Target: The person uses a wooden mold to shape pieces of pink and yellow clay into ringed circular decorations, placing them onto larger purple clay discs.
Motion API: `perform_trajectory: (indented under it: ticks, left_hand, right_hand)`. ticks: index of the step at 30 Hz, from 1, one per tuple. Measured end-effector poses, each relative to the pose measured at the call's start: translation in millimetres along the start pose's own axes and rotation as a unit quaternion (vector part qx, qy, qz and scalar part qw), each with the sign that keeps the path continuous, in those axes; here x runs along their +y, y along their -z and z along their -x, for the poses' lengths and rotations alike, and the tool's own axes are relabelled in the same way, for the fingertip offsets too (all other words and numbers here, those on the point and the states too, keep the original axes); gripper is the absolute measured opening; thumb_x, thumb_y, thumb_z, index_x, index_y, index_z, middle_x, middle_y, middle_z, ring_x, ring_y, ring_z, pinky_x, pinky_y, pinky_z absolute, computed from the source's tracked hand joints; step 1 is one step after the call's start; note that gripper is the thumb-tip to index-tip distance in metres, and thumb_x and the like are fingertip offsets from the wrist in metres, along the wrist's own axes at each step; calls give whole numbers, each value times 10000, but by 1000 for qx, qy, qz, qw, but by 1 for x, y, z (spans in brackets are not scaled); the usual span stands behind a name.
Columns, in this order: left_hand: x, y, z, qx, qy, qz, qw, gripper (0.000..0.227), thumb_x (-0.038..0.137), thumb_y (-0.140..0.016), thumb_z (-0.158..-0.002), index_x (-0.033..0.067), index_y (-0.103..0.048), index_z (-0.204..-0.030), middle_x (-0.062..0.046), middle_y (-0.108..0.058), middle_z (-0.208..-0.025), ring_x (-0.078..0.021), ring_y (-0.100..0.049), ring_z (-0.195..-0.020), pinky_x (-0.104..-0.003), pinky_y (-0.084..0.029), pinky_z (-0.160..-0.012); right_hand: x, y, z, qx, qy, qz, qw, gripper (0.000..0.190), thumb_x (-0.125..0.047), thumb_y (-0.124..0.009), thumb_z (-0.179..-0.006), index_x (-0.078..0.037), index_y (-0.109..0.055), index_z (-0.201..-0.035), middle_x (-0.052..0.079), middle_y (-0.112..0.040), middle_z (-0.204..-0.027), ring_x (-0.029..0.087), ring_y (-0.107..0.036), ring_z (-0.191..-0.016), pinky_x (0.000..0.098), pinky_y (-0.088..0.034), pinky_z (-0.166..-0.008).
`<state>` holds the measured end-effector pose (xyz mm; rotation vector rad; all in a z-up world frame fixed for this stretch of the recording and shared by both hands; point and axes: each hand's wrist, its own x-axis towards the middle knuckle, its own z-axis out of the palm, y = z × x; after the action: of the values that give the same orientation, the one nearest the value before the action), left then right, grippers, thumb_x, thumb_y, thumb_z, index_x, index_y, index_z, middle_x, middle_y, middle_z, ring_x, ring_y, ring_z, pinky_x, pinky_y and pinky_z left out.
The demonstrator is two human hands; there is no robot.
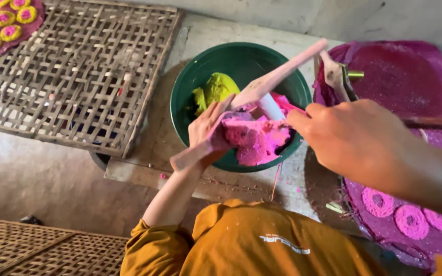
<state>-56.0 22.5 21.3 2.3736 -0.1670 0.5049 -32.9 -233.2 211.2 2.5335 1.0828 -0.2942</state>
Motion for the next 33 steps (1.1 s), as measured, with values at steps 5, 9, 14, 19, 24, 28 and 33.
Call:
perform_trajectory:
  ticks: [5, 9, 14, 19, 24, 28, 33]
  left_hand:
    - [11, -20, -4, -29, 6, 100, 995, 694, 308, -824, -752, 141, -593, -1384, -104, -710, -1223, -299, -712, -1045, -409, -570, -858]
    - [1, -43, 4, -10, -33, 144, 989, 535, 238, -785, -853, 120, -622, -1349, -113, -729, -1206, -266, -711, -1112, -383, -571, -938]
    - [-46, -32, 4, 3, 113, 220, 969, 498, 262, -776, -896, 122, -601, -1340, -99, -746, -1153, -193, -738, -1039, -331, -606, -911]
    - [-50, -12, -14, 105, 49, 206, 972, 619, 248, -742, -890, 112, -506, -1446, -125, -678, -1268, -276, -712, -1094, -368, -599, -900]
    - [-30, -16, -29, 176, -64, -62, 980, 597, 308, -728, -903, 165, -455, -1414, -137, -613, -1440, -354, -670, -1169, -396, -577, -908]
    - [-36, -16, -57, -3, 203, -35, 979, 766, 415, -698, -902, 247, -412, -1593, -78, -636, -1301, -319, -682, -1065, -448, -548, -885]
    - [-29, -22, -64, 23, -9, -102, 994, 581, 392, -745, -852, 270, -520, -1373, -240, -413, -1542, -376, -600, -1169, -422, -549, -868]
  right_hand:
    - [-42, 9, -33, 29, 50, 3, 998, 267, -123, -544, -898, -80, -601, -1156, 128, -686, -886, 294, -741, -667, 413, -590, -510]
    - [-68, -14, -61, 121, 106, 87, 983, 186, -139, -583, -858, -21, -620, -997, 122, -686, -818, 249, -729, -659, 362, -581, -506]
    - [-28, -37, -22, 127, 62, -25, 990, 192, -154, -588, -893, -78, -640, -1062, 109, -676, -823, 257, -722, -632, 385, -568, -491]
    - [-31, -54, -34, 173, -87, -318, 928, 384, -198, -631, -960, -157, -626, -1342, 173, -732, -829, 331, -692, -587, 452, -519, -496]
    - [-85, -139, -83, 326, -23, -495, 806, 500, -80, -585, -998, -101, -537, -1495, 190, -737, -991, 219, -729, -829, 348, -550, -701]
    - [-81, -173, -68, 228, -109, -553, 794, 462, -101, -628, -960, -103, -594, -1421, 180, -734, -930, 114, -630, -679, 295, -538, -658]
    - [-46, -167, -73, 178, -171, -613, 750, 448, -86, -619, -993, -104, -606, -1441, 199, -680, -838, 102, -536, -722, 307, -500, -673]
